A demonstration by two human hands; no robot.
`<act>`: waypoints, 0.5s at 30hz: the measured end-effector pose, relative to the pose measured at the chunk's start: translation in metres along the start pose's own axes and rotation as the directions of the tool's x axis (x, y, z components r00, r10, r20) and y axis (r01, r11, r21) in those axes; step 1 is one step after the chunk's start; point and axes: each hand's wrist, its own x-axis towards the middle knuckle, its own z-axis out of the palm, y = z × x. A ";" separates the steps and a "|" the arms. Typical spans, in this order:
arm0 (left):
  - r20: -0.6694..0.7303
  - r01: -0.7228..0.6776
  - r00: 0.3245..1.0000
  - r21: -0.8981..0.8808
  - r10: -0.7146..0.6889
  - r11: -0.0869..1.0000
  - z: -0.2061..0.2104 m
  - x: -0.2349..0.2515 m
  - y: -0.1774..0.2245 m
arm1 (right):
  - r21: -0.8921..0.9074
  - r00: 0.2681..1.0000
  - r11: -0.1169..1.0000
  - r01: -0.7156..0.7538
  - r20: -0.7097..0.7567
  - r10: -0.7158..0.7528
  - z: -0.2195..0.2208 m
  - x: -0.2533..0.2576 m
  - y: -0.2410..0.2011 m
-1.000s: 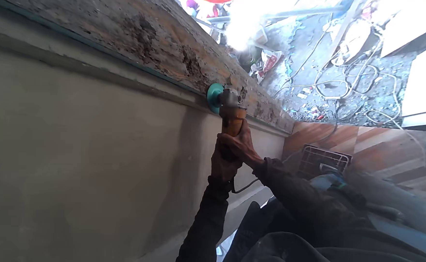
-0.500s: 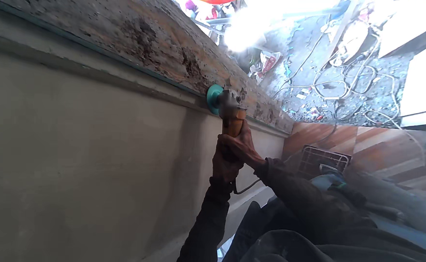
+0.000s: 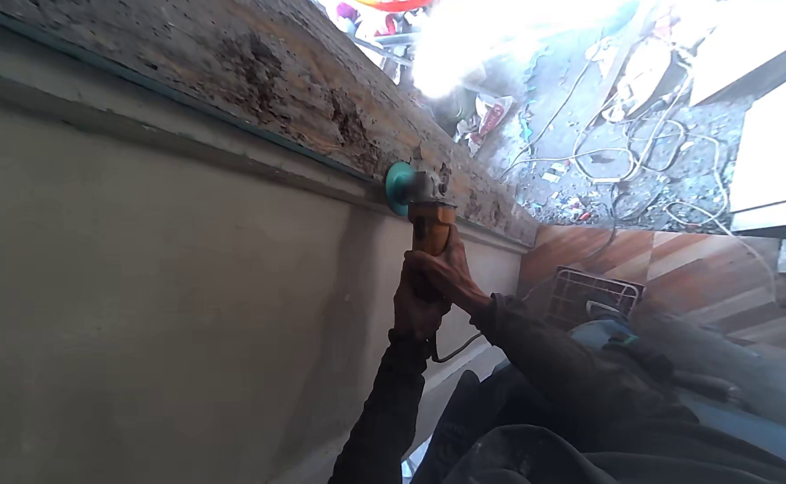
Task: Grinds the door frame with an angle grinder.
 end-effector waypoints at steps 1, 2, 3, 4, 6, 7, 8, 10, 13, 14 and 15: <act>0.020 0.012 1.000 0.008 -0.012 1.000 0.003 0.002 -0.003 | 0.005 1.000 1.000 -0.022 -0.003 0.022 -0.004 0.002 0.004; 0.040 0.023 0.999 0.024 -0.023 0.999 0.006 0.004 -0.006 | 0.014 0.999 0.999 -0.040 -0.008 0.040 -0.007 0.003 0.008; 0.051 0.033 0.998 0.053 -0.036 0.998 0.009 0.007 -0.009 | 0.023 0.998 0.998 -0.058 -0.011 0.058 -0.010 0.005 0.012; 0.059 0.040 0.997 0.079 -0.045 0.996 0.011 0.009 -0.011 | 0.035 0.997 0.996 -0.078 -0.017 0.079 -0.012 0.007 0.017; 0.073 0.044 0.996 0.136 -0.055 0.990 0.014 0.012 -0.013 | 0.068 0.994 0.993 -0.101 -0.033 0.104 -0.015 0.011 0.026; 0.071 0.048 0.996 0.151 -0.059 0.987 0.015 0.014 -0.014 | 0.081 0.993 0.991 -0.106 -0.036 0.109 -0.015 0.013 0.028; 0.067 0.048 0.996 0.152 -0.059 0.987 0.016 0.014 -0.015 | 0.089 0.993 0.990 -0.105 -0.038 0.109 -0.016 0.013 0.029; 0.058 0.038 0.997 0.143 -0.047 0.989 0.013 0.012 -0.012 | 0.092 0.995 0.992 -0.090 -0.032 0.093 -0.014 0.010 0.023; 0.023 -0.033 0.999 0.079 0.032 0.996 0.001 0.009 0.003 | 0.060 0.999 0.997 -0.046 -0.001 0.047 -0.003 0.007 -0.002; 0.008 -0.063 0.998 0.051 0.063 0.997 -0.003 0.007 0.010 | 0.046 1.000 0.999 -0.027 0.006 0.027 0.002 0.005 -0.012; -0.008 -0.086 0.996 0.036 0.086 0.996 -0.007 0.005 0.017 | 0.031 1.000 0.999 -0.010 0.011 0.009 0.005 0.003 -0.021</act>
